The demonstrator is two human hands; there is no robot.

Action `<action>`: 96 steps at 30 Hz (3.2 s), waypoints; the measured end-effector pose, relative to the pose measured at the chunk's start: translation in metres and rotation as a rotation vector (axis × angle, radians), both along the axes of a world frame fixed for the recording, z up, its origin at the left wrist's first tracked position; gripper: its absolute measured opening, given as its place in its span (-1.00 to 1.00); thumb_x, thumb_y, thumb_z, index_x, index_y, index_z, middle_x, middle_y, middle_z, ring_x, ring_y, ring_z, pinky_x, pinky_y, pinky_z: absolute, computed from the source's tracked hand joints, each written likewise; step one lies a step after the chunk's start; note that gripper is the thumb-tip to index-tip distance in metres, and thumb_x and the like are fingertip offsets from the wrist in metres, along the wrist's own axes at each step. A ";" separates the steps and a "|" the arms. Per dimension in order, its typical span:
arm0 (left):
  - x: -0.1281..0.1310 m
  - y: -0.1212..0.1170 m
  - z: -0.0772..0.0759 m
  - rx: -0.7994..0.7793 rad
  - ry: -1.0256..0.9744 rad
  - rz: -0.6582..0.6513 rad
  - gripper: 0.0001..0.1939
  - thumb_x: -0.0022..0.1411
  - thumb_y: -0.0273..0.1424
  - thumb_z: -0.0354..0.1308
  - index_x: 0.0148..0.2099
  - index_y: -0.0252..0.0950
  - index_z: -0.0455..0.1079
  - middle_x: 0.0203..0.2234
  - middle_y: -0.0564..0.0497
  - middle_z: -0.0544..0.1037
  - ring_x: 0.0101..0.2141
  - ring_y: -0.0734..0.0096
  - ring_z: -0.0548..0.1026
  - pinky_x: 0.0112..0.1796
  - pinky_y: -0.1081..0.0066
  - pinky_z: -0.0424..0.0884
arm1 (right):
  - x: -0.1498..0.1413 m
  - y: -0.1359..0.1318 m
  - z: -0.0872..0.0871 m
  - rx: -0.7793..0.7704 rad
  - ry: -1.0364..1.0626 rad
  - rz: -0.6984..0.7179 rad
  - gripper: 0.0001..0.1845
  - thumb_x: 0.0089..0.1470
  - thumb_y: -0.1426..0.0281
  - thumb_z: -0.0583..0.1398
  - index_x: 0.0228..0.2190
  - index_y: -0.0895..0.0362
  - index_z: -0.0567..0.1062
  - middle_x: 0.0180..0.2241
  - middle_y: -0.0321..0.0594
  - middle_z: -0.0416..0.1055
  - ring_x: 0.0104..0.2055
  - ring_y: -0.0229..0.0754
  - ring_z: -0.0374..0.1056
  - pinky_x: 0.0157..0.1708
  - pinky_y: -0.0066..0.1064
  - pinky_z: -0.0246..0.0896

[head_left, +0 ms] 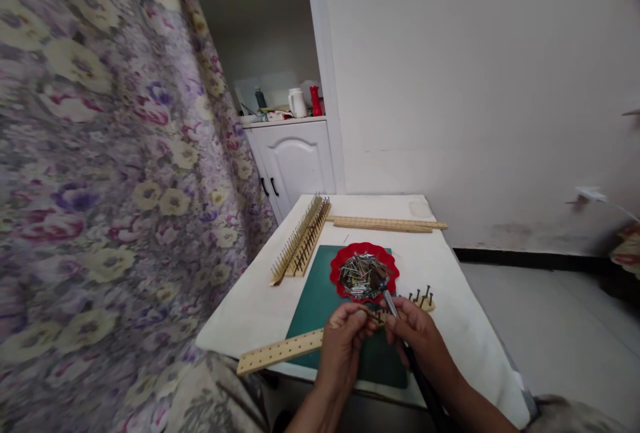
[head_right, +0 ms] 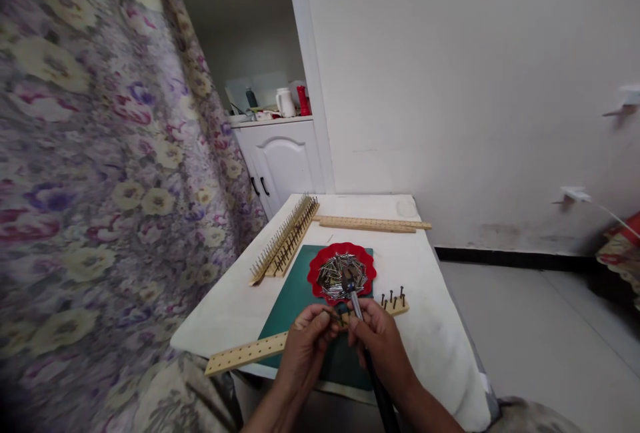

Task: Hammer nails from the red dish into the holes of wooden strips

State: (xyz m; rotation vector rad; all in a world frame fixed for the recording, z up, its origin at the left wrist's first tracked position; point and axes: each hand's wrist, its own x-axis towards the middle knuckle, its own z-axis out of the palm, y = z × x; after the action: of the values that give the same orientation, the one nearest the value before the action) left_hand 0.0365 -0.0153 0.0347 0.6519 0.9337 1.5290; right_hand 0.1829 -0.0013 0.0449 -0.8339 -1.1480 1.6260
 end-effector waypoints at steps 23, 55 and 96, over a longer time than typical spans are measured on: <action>-0.030 0.012 -0.033 0.082 1.030 0.128 -0.83 0.10 -0.32 0.12 -0.45 -0.29 0.41 -0.54 0.08 0.43 -0.45 0.41 0.38 -0.40 0.50 0.24 | -0.001 -0.002 0.002 0.010 -0.081 0.002 -0.69 0.00 0.25 0.20 -0.24 0.16 0.35 -0.70 -0.52 0.32 -0.85 -0.49 0.04 -0.85 -0.65 -0.11; -0.029 0.018 -0.043 0.067 1.110 0.114 -0.86 0.07 -0.41 0.10 -0.51 -0.30 0.38 -0.59 0.09 0.41 -0.51 0.45 0.35 -0.46 0.51 0.14 | -0.012 -0.016 -0.002 0.005 -0.129 0.237 -0.73 0.07 0.26 0.16 -0.22 0.16 0.34 -0.69 -0.52 0.34 -0.87 -0.50 0.00 -0.87 -0.66 -0.22; -0.044 0.104 0.008 -0.078 2.066 0.011 -0.84 0.08 -0.48 0.09 -0.33 -0.37 0.50 -0.31 -0.23 0.52 -0.19 0.07 0.40 -0.17 0.22 0.22 | 0.008 0.006 0.002 0.028 -0.070 0.016 -0.75 0.07 0.25 0.18 -0.26 0.15 0.35 -0.69 -0.50 0.33 -0.86 -0.48 0.05 -0.85 -0.64 -0.14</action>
State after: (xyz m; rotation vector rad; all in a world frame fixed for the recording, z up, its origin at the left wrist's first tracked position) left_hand -0.0073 0.0892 0.0427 2.2044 2.3343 0.2741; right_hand 0.1907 0.0047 0.0473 -0.8714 -1.2269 1.6013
